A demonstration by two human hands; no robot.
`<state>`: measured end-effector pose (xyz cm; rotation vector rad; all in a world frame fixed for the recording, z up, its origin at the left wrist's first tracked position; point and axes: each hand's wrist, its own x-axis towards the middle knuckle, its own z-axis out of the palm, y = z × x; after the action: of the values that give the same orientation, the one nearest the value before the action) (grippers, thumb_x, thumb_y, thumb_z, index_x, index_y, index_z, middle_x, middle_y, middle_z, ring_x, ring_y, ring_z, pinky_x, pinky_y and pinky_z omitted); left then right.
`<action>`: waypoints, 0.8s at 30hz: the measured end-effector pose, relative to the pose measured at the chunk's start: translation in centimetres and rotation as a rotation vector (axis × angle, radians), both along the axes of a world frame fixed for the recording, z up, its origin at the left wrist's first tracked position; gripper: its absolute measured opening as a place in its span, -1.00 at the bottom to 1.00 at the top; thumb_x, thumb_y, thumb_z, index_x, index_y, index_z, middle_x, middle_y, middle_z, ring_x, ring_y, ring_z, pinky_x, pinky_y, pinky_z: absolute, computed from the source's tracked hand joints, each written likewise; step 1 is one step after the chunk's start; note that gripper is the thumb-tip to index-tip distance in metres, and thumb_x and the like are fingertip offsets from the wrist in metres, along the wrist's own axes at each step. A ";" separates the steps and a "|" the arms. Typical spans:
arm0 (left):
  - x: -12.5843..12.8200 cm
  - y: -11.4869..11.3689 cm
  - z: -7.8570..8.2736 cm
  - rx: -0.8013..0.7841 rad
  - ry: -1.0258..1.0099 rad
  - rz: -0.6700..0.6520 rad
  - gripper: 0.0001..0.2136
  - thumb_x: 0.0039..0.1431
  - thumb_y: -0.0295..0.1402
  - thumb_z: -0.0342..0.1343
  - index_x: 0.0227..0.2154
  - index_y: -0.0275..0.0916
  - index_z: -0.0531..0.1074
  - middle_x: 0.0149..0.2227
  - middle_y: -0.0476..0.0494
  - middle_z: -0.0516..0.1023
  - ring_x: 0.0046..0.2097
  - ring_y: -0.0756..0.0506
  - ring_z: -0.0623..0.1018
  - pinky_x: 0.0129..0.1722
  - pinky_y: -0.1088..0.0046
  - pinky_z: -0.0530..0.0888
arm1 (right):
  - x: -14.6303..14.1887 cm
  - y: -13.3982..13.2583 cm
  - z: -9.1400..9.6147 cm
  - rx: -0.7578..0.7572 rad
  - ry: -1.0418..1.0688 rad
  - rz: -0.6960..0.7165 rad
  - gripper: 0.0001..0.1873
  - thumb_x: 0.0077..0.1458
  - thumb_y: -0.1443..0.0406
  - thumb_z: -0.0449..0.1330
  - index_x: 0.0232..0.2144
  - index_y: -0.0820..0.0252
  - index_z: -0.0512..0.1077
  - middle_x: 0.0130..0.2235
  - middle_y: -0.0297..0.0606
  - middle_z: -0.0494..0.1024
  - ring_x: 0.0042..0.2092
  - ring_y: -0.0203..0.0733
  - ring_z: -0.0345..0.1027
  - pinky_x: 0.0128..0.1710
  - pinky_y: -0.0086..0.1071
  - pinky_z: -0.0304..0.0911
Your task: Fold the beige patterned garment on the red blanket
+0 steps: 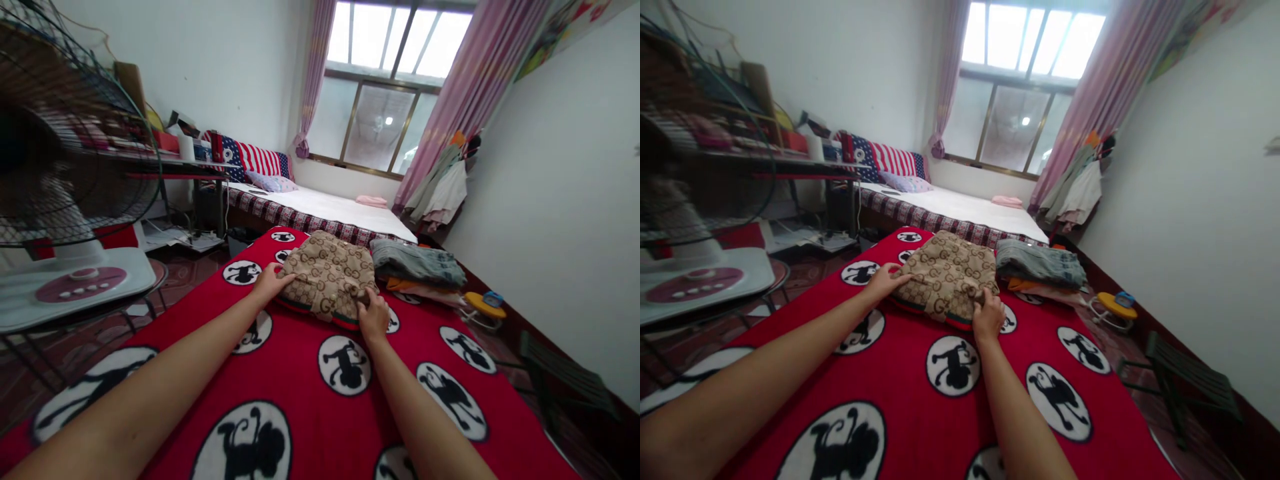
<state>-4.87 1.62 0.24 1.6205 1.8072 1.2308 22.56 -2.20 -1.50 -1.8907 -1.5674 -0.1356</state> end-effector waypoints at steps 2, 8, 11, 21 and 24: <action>0.0 -0.8 0.7 0.121 -0.136 -0.053 -0.52 -0.10 -0.12 0.27 -0.13 -0.27 0.40 -0.14 -0.23 0.56 -0.13 -0.17 0.55 -0.18 0.39 0.45 | 0.7 0.0 1.3 0.113 0.031 0.055 -0.52 0.06 0.32 0.08 0.06 0.26 0.42 -0.10 -0.06 0.49 -0.01 -0.01 0.32 0.00 -0.28 0.17; -1.9 -4.5 -0.4 0.188 -0.090 -0.186 -0.71 -0.09 -0.08 0.18 -0.55 -0.23 0.40 -0.56 0.01 0.43 -0.46 -0.03 0.42 -0.46 0.52 0.28 | 3.2 -2.9 3.7 -0.166 0.006 0.073 -0.61 0.00 0.26 0.07 -0.16 0.07 0.58 -0.22 -0.20 0.57 -0.20 -0.07 0.42 -0.22 -0.32 0.25; -3.1 -4.3 -1.3 -0.073 0.083 -0.248 -0.59 -0.08 -0.01 0.10 -0.78 -0.22 0.27 -0.72 0.02 0.27 -0.58 0.00 0.27 -0.56 0.50 0.11 | 2.8 -3.3 4.7 -0.342 -0.251 0.078 -0.71 0.01 0.20 0.11 -0.35 0.06 0.63 -0.17 -0.12 0.56 -0.09 0.04 0.39 -0.18 -0.25 0.25; -0.3 3.4 4.0 -0.234 -0.334 -0.169 -0.65 -0.05 -0.01 0.16 -0.42 -0.23 0.49 -0.50 -0.13 0.57 -0.44 -0.18 0.54 -0.49 0.37 0.42 | -3.5 1.6 0.0 -0.352 -0.319 0.282 -0.46 0.26 0.31 -0.13 0.26 0.08 0.18 0.39 -0.27 -0.05 0.39 0.00 -0.27 0.27 0.10 -0.15; 0.9 6.0 3.8 -0.232 -0.392 -0.183 -0.62 -0.01 0.03 0.16 -0.43 -0.24 0.51 -0.49 -0.22 0.59 -0.37 -0.27 0.58 -0.38 0.21 0.49 | -3.2 1.8 -1.1 -0.324 -0.333 0.336 -0.46 0.26 0.32 -0.15 0.26 0.11 0.19 0.40 -0.34 -0.10 0.39 0.03 -0.30 0.28 0.12 -0.19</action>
<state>-3.97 7.59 4.08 1.2795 1.4630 1.1160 19.40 -0.39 -2.65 -1.8762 -2.2249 -0.0508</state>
